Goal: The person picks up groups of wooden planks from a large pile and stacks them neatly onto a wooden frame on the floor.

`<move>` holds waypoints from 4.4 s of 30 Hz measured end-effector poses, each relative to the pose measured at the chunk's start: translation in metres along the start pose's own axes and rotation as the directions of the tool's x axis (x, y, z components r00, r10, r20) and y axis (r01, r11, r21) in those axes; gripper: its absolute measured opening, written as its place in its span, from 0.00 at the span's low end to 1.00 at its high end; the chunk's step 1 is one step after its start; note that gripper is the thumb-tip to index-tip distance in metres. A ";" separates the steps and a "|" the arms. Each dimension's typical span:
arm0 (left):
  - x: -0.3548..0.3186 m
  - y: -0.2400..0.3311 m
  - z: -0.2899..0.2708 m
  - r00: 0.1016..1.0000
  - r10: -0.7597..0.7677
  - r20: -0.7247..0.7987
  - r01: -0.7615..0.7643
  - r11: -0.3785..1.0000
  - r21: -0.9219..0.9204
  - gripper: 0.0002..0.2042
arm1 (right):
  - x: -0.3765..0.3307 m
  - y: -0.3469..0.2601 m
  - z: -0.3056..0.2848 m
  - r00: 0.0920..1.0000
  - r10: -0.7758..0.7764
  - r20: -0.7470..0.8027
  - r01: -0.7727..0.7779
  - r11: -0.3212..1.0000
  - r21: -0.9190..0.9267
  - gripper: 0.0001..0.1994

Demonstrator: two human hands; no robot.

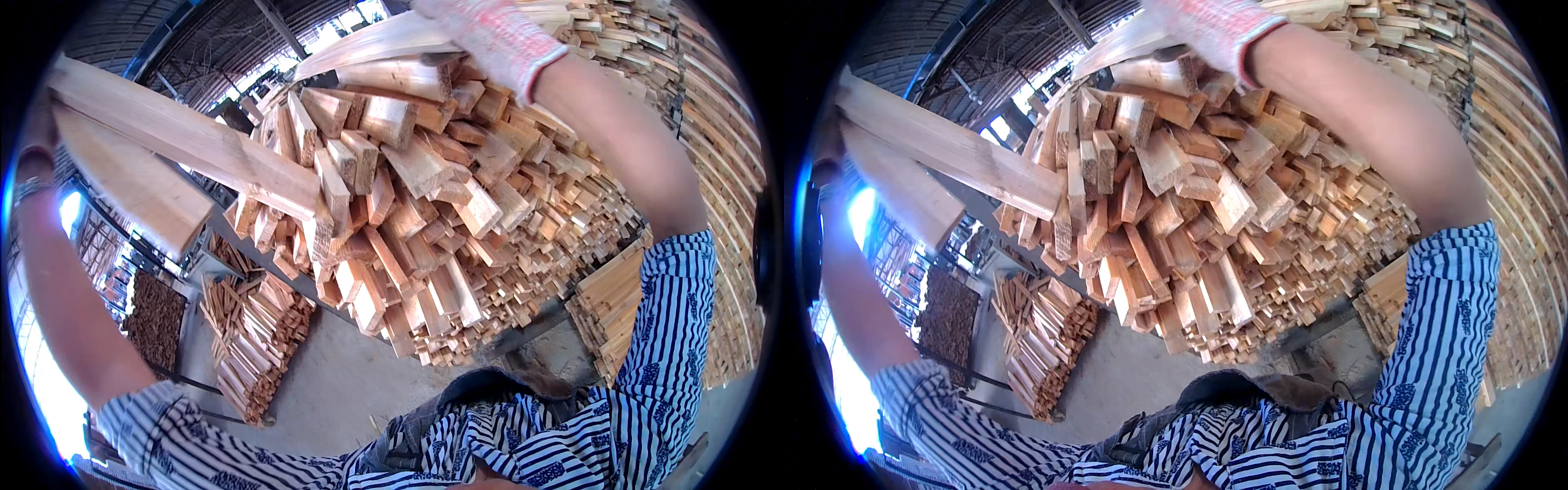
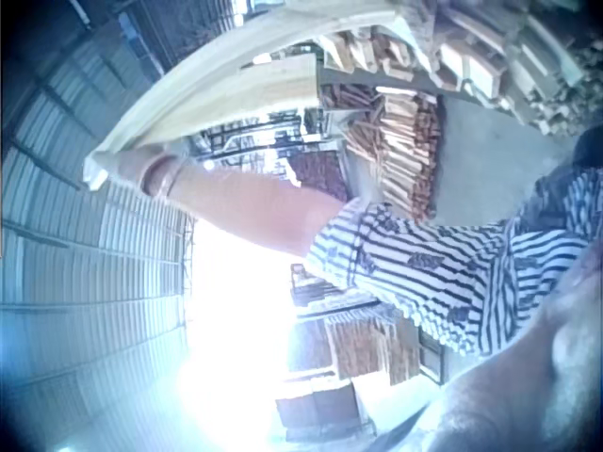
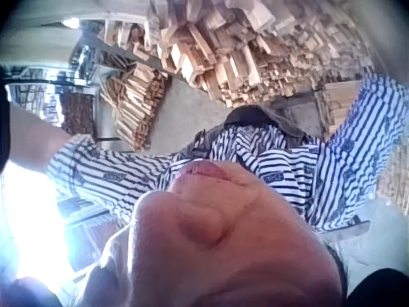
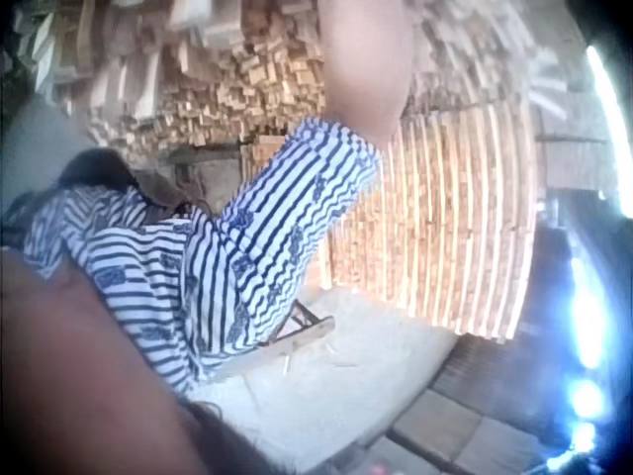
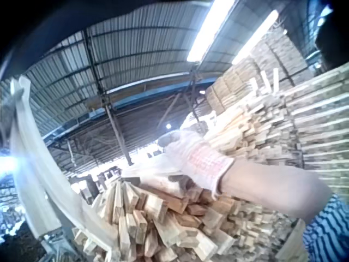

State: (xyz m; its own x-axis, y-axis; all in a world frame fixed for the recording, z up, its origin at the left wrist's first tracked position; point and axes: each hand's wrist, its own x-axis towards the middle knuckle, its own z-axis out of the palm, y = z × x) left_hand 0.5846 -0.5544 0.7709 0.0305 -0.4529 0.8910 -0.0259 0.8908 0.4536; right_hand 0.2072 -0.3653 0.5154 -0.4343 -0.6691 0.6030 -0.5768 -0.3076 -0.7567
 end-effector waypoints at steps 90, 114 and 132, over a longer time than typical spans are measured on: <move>-0.503 0.070 0.085 0.741 -0.517 0.427 0.670 0.528 -0.522 0.24 | -0.217 0.025 -0.005 0.906 -0.064 0.418 -0.109 0.920 0.376 0.60; -0.718 0.150 0.306 0.325 0.009 0.946 0.944 -0.060 -0.324 0.33 | -0.405 0.154 -0.251 0.957 0.286 -0.046 -0.251 0.898 0.362 0.50; -0.977 0.204 0.422 -0.771 0.129 0.623 0.429 -0.618 0.659 0.29 | -0.631 0.289 -0.400 -0.049 0.947 0.318 -0.910 -0.173 0.376 0.25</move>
State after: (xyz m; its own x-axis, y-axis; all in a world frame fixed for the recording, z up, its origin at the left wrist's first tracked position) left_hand 0.1281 0.0542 -0.0007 -0.6496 0.4411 -0.6193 -0.6292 -0.7690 0.1123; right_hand 0.0375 0.2388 0.0170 -0.3051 -0.4736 -0.8262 0.7551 0.4083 -0.5129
